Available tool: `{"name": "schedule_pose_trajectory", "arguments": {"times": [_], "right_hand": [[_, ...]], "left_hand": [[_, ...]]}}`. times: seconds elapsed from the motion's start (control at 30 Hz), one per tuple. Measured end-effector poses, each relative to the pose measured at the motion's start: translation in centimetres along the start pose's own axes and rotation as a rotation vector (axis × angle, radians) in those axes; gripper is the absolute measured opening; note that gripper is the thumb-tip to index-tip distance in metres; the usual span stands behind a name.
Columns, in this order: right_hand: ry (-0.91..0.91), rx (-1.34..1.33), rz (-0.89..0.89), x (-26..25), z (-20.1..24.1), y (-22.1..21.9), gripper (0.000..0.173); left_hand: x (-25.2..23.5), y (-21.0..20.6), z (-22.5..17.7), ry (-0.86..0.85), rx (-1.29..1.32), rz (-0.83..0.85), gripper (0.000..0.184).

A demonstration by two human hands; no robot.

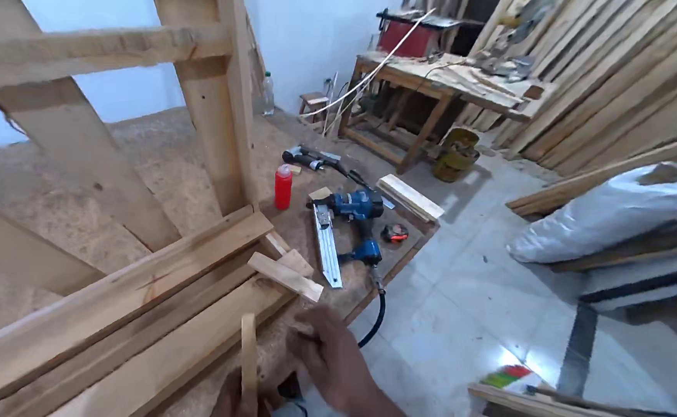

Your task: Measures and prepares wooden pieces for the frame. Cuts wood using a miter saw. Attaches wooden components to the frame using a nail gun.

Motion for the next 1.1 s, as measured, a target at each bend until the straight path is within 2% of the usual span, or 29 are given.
{"name": "schedule_pose_trajectory", "arguments": {"times": [0.07,0.13,0.23,0.37,0.43,0.5,0.57,0.63,0.77,0.83,0.93,1.03,1.1], "right_hand": [[-0.133,0.296,0.096,-6.2,-2.2,0.0,0.057],[-0.134,0.467,0.198,-10.8,-3.6,-0.6,0.063],[-0.035,0.57,0.277,-14.1,-4.1,-0.9,0.06],[-0.018,0.559,0.352,-16.2,-5.3,1.3,0.057],[0.011,0.492,0.302,-17.5,-7.4,4.5,0.052],[0.033,0.458,0.169,-20.0,-10.5,8.9,0.049],[-0.015,0.484,0.098,-24.3,-13.8,13.2,0.053],[-0.059,0.546,0.122,-29.5,-16.5,16.5,0.057],[0.227,0.657,0.07,-38.0,-17.8,19.2,0.05],[0.283,0.755,0.086,-40.9,-17.4,19.2,0.046],[0.269,0.771,0.099,-42.5,-16.8,19.3,0.046],[0.272,0.583,0.075,-40.3,-15.0,20.0,0.055],[0.202,0.472,0.201,-37.9,-13.9,19.0,0.058]], "left_hand": [[-2.9,-0.2,1.5,0.141,0.225,-0.082,0.051],[-5.8,-0.7,1.2,0.16,0.188,-0.155,0.038],[-8.5,-1.1,0.2,0.165,-0.07,-0.304,0.034],[-10.8,-1.3,0.1,0.195,-0.506,-0.451,0.039],[-12.3,-2.3,0.3,0.296,-0.674,-0.484,0.044],[-14.3,-4.0,0.7,0.373,-0.805,-0.529,0.049],[-16.7,-5.8,1.8,0.424,-0.896,-0.575,0.057],[-18.9,-7.2,3.1,0.471,-1.0,-0.637,0.06],[-22.8,-8.9,4.3,0.549,-1.177,-0.742,0.057],[-24.0,-9.3,4.5,0.619,-1.229,-0.761,0.057],[-25.5,-9.4,4.4,0.726,-1.255,-0.759,0.059],[-26.7,-9.3,4.3,0.769,-1.277,-0.757,0.061],[-27.3,-9.3,4.5,0.785,-1.262,-0.779,0.06]]}}
Point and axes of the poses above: each hand's wrist, its own x-axis away from the middle knuckle, its own y-axis out of the back of the hand, z = x × y, the point moved 7 cm from there along -x, towards the middle knuckle, and after that the axes turned 14 degrees about -y, right-handed, at the moved point
